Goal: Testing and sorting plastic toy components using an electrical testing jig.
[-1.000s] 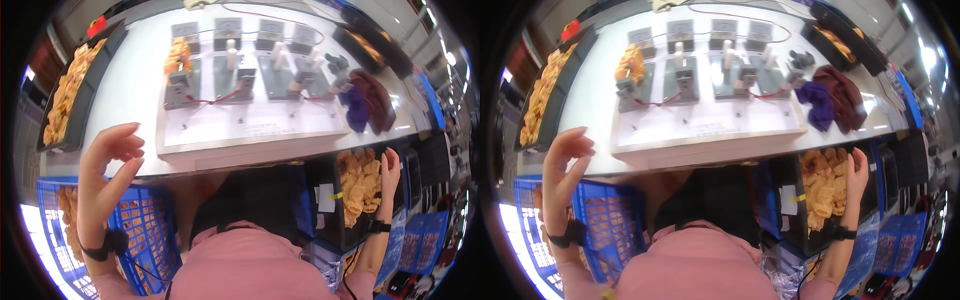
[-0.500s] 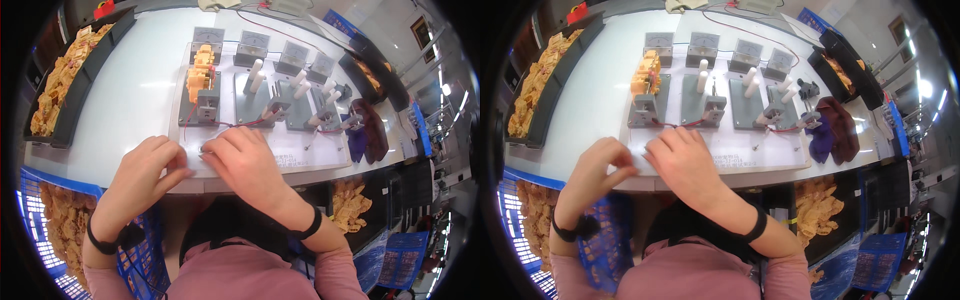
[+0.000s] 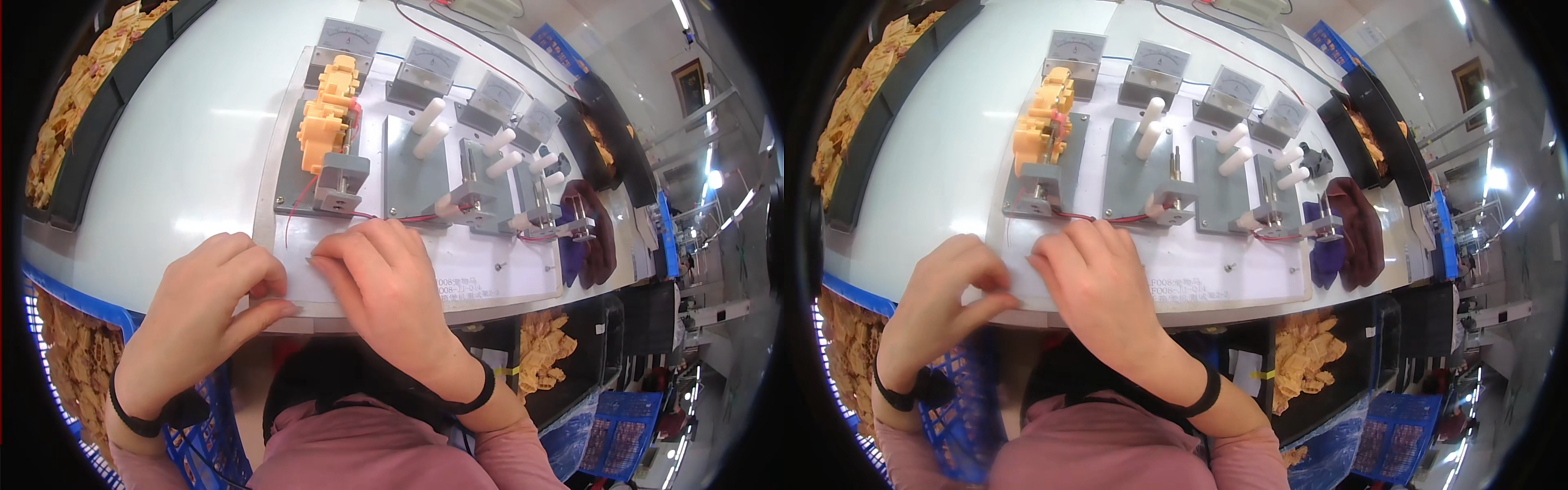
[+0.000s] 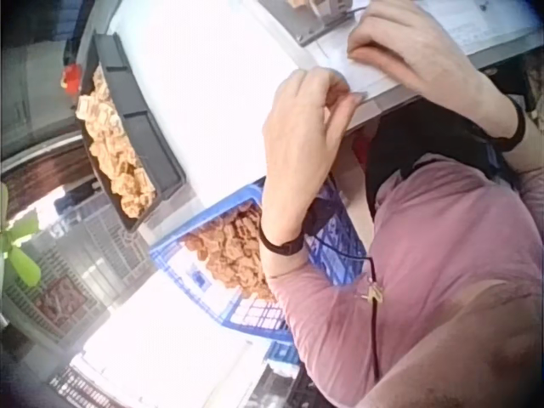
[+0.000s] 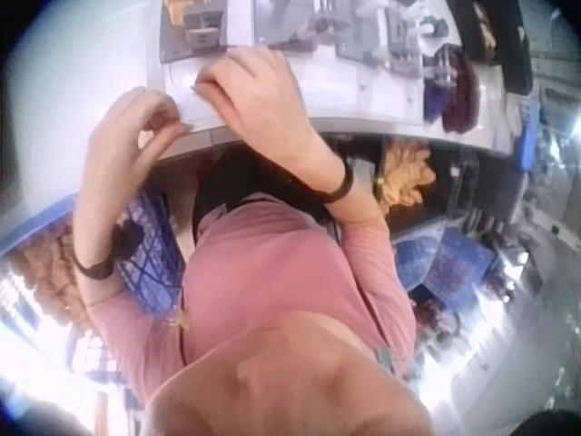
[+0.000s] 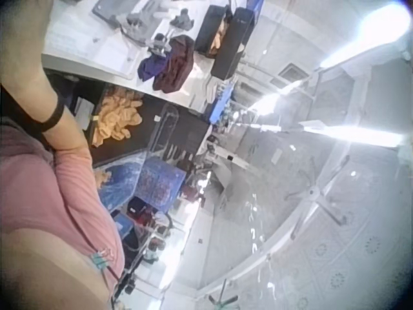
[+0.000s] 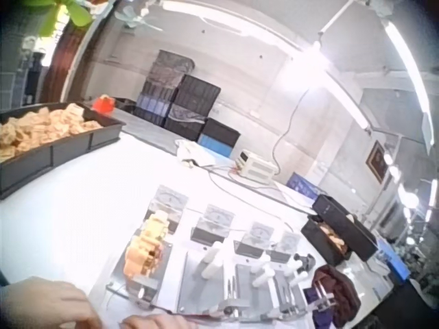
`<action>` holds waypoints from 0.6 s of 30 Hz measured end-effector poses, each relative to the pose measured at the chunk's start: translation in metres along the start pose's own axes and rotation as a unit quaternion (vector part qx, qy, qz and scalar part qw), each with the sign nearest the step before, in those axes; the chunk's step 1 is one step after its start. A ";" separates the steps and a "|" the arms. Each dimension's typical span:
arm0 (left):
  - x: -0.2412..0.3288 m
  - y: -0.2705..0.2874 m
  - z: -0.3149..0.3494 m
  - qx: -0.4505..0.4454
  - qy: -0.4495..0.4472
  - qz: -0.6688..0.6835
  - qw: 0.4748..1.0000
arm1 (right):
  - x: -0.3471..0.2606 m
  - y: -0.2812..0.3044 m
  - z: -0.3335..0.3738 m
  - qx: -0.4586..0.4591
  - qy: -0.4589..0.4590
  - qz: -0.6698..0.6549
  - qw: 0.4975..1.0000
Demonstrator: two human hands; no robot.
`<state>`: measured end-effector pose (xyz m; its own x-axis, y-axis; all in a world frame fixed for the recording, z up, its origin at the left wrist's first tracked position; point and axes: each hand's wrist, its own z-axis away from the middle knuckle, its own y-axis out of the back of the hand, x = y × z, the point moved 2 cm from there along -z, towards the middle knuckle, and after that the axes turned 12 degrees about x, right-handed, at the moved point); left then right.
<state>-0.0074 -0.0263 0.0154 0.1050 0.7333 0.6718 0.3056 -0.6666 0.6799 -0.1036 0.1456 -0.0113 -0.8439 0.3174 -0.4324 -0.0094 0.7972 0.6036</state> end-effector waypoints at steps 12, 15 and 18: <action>0.001 0.001 0.002 -0.005 0.008 0.006 1.000 | 0.000 0.002 0.004 0.021 0.011 0.003 1.000; 0.001 0.001 0.001 -0.010 0.008 0.011 1.000 | 0.000 0.002 0.004 0.019 0.011 0.005 1.000; 0.001 0.002 0.001 -0.011 0.005 0.010 1.000 | 0.000 0.002 0.003 0.021 0.015 -0.003 1.000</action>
<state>-0.0057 -0.0264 0.0171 0.1016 0.7186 0.6880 0.2825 -0.6839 0.6726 -0.1025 0.1488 -0.0122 -0.8592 0.2981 -0.4158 0.0075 0.8200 0.5723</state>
